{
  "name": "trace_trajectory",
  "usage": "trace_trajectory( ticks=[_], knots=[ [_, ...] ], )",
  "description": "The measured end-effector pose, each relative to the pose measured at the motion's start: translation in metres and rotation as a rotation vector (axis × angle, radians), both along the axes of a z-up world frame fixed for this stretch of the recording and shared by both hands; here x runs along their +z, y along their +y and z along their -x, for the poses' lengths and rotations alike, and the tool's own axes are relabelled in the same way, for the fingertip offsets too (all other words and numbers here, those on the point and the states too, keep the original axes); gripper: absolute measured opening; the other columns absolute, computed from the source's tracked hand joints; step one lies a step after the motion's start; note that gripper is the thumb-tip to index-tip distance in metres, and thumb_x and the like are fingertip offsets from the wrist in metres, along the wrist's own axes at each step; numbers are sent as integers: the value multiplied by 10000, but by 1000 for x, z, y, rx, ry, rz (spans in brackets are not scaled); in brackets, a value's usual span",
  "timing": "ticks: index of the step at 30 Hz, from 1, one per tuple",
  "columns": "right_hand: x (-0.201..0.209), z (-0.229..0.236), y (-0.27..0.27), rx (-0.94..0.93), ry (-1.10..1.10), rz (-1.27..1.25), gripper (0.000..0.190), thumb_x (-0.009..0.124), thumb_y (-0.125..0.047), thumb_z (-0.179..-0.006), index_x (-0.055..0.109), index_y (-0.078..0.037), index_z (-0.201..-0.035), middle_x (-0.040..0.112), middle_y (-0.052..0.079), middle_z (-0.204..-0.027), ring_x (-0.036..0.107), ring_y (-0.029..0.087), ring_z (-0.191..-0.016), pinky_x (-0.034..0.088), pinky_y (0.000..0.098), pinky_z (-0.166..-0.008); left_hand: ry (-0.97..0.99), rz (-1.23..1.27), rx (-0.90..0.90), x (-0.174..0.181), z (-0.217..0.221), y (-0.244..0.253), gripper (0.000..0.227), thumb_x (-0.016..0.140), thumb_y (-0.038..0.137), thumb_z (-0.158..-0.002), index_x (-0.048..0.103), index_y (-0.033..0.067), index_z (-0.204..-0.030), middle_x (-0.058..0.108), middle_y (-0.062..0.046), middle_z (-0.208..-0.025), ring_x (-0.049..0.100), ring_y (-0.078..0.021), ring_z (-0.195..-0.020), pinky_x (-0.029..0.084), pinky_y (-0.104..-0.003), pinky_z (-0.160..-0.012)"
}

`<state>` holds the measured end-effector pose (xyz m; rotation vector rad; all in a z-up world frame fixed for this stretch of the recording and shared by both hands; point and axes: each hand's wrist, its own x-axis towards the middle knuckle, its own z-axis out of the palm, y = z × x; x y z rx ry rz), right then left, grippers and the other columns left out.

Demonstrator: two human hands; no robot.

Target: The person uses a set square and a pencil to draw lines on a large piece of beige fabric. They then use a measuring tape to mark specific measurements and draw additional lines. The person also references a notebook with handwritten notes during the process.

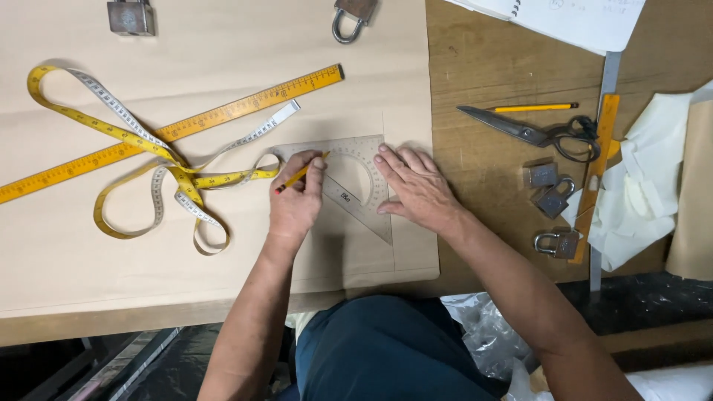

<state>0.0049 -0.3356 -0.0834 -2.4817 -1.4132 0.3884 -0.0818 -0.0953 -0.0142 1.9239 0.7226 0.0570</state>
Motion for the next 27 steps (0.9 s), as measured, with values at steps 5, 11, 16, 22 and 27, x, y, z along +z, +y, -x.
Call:
trace_trajectory(
  ticks=[5,11,16,22,27],
  knots=[
    [-3,1,-1,-7,-9,-10,1045,711,-648,-798,334,-102,-1605,346,123,-1655,360,331,-1429,253,516,-1199,43,-1,-53,6,-11,-10,259,573,303,-1041,733,183,-1205,779,-133,-985,744,-330,-971,585,-460,-870],
    [5,-1,1,-4,5,0,1031,724,-626,-805,334,-100,-1602,355,131,-1644,355,325,-1427,249,509,-1199,42,96,-109,5,-26,-10,334,495,333,-1054,713,179,-1254,779,-138,-1085,722,-353,-1098,559,-491,-968],
    [5,0,4,-6,6,47,1045,711,-652,-790,340,-100,-1596,346,124,-1651,340,313,-1435,231,503,-1211,87,177,-98,-17,-42,-8,317,518,349,-1041,711,179,-1225,782,-110,-1115,729,-283,-1112,555,-424,-1005],
    [5,3,9,-29,5,96,1057,771,-612,-756,363,-90,-1580,362,123,-1639,340,312,-1432,239,510,-1205,92,146,-137,-36,-52,-11,299,508,301,-1038,734,136,-1142,794,-126,-1052,757,-268,-1044,581,-408,-954],
    [13,5,15,-46,44,195,1063,788,-578,-754,347,-76,-1580,303,124,-1671,309,321,-1448,195,531,-1216,45,-371,-412,-13,-51,-2,186,559,256,-1006,726,176,-982,762,-102,-797,759,-323,-789,612,-401,-740]
  ],
)
